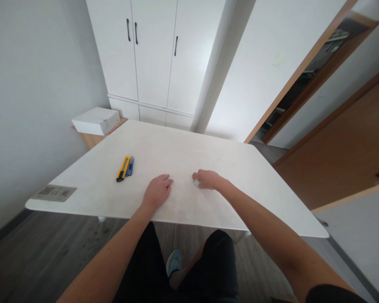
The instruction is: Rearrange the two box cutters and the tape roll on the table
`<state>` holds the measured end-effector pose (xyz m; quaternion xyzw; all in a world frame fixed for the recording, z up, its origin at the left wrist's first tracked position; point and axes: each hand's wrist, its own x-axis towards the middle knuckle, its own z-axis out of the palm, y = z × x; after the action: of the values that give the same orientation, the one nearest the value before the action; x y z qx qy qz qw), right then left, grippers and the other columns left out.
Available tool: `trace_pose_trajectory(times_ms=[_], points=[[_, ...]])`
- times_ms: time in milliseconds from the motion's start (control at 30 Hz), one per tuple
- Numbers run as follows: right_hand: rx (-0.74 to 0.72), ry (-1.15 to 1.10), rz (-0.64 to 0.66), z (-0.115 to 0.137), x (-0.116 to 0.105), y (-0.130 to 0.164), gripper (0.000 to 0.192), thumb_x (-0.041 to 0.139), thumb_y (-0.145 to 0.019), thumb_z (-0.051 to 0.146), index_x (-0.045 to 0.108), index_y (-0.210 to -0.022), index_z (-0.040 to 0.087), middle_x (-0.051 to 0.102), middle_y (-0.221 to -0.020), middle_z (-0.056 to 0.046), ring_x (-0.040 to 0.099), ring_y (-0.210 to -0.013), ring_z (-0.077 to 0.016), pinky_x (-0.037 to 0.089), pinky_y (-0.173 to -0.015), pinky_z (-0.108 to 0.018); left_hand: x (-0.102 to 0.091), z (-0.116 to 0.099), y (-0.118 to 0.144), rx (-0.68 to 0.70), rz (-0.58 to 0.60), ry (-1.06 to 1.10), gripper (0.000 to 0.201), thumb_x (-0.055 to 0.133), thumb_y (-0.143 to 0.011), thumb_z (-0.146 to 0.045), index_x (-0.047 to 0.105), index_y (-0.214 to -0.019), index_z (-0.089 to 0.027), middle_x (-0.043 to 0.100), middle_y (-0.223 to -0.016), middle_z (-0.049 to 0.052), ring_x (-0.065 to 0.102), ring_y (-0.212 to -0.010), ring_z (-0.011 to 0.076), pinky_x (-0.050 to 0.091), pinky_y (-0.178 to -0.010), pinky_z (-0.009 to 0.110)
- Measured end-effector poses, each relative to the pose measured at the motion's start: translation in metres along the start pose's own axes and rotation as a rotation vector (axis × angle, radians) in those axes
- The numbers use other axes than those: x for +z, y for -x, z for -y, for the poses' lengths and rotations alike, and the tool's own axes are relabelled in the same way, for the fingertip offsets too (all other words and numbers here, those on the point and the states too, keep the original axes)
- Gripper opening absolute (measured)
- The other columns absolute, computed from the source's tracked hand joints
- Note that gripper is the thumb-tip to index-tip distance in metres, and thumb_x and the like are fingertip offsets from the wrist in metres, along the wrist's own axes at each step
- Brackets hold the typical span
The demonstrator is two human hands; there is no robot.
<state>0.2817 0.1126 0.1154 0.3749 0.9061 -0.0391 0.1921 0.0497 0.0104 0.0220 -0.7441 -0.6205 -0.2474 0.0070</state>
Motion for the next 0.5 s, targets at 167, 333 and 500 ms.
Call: trace_pose_trajectory(times_ms=[167,333,500], points=[[0.028,-0.019,0.011,-0.0003,-0.0018,0.0006,0.06,0.072,-0.077,0.034,0.052,-0.133,0.033,0.058,-0.128,-0.006,0.065,-0.099,-0.0249,0.045,-0.068,-0.028,-0.0002,-0.0002,-0.0002,0.008,0.001,-0.007,0.035,0.045,-0.091,-0.019,0.074,-0.11,-0.017,0.066,-0.128,0.013,0.061,-0.119,0.0247,0.045,-0.107,0.04],[0.006,0.047,-0.013,0.0051,-0.004,0.0009,0.043,0.064,-0.082,0.029,0.059,-0.124,0.033,0.061,-0.123,-0.005,0.065,-0.097,-0.0233,0.045,-0.068,-0.027,-0.0011,-0.0006,-0.0005,-0.003,0.012,-0.008,0.034,0.046,-0.09,-0.018,0.074,-0.11,-0.018,0.066,-0.128,0.012,0.061,-0.12,0.0243,0.045,-0.107,0.039],[0.011,0.059,-0.007,0.0076,-0.0055,0.0007,0.04,0.063,-0.081,0.026,0.061,-0.121,0.032,0.062,-0.12,-0.006,0.065,-0.095,-0.0224,0.045,-0.069,-0.027,-0.0012,-0.0003,-0.0007,-0.002,0.011,0.005,0.035,0.046,-0.09,-0.018,0.074,-0.109,-0.019,0.066,-0.129,0.012,0.061,-0.12,0.025,0.045,-0.107,0.041]])
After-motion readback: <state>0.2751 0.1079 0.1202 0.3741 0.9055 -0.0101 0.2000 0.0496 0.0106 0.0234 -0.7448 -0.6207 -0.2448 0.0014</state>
